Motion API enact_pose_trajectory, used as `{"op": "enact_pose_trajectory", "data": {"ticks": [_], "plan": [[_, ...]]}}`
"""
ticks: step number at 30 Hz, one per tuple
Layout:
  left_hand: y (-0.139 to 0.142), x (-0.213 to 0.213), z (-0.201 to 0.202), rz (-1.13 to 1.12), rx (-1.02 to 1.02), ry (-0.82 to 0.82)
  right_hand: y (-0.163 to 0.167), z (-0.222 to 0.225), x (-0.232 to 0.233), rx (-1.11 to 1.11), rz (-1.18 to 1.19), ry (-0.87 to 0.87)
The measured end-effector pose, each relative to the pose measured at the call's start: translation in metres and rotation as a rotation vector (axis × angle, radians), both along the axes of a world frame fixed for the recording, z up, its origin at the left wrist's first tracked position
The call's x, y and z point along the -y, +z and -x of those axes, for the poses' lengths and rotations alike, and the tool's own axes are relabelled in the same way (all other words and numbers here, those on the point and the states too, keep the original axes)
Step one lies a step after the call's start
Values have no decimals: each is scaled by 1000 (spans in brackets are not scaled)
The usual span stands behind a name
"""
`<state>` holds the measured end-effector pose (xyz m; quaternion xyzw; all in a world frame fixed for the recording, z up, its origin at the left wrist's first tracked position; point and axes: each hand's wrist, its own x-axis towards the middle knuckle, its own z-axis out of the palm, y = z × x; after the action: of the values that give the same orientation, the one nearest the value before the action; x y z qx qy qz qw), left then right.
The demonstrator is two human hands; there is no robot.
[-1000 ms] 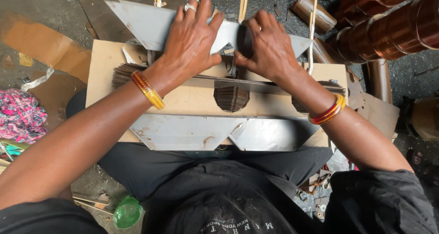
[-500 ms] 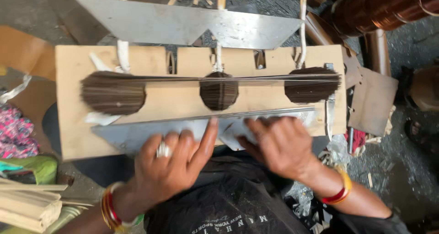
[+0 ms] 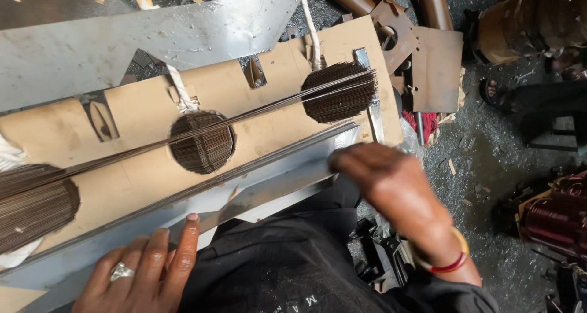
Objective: The person sits on the floor and aligns multiple thin metal rods through a jig with three circular openings. They repeatedly adjust the rods by hand, using a small metal bar to straighten them, and occasionally tap the jig to settle the rods into place.
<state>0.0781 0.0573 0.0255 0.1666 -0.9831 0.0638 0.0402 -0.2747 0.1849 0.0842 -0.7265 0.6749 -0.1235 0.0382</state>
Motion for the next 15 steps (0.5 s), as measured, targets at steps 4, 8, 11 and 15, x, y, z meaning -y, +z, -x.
{"op": "enact_pose_trajectory", "data": {"ticks": [4, 8, 11, 15], "plan": [[16, 18, 26, 90, 13, -22, 8, 56, 8, -43, -20, -175], [40, 39, 70, 254, -32, -63, 5, 90, 37, -39, 198, -158], [48, 47, 103, 290, -193, 17, -1, 101, 47, -8, 325, -150], [54, 50, 118, 288, -290, 77, -6, 105, 42, -28, 342, -192]]}}
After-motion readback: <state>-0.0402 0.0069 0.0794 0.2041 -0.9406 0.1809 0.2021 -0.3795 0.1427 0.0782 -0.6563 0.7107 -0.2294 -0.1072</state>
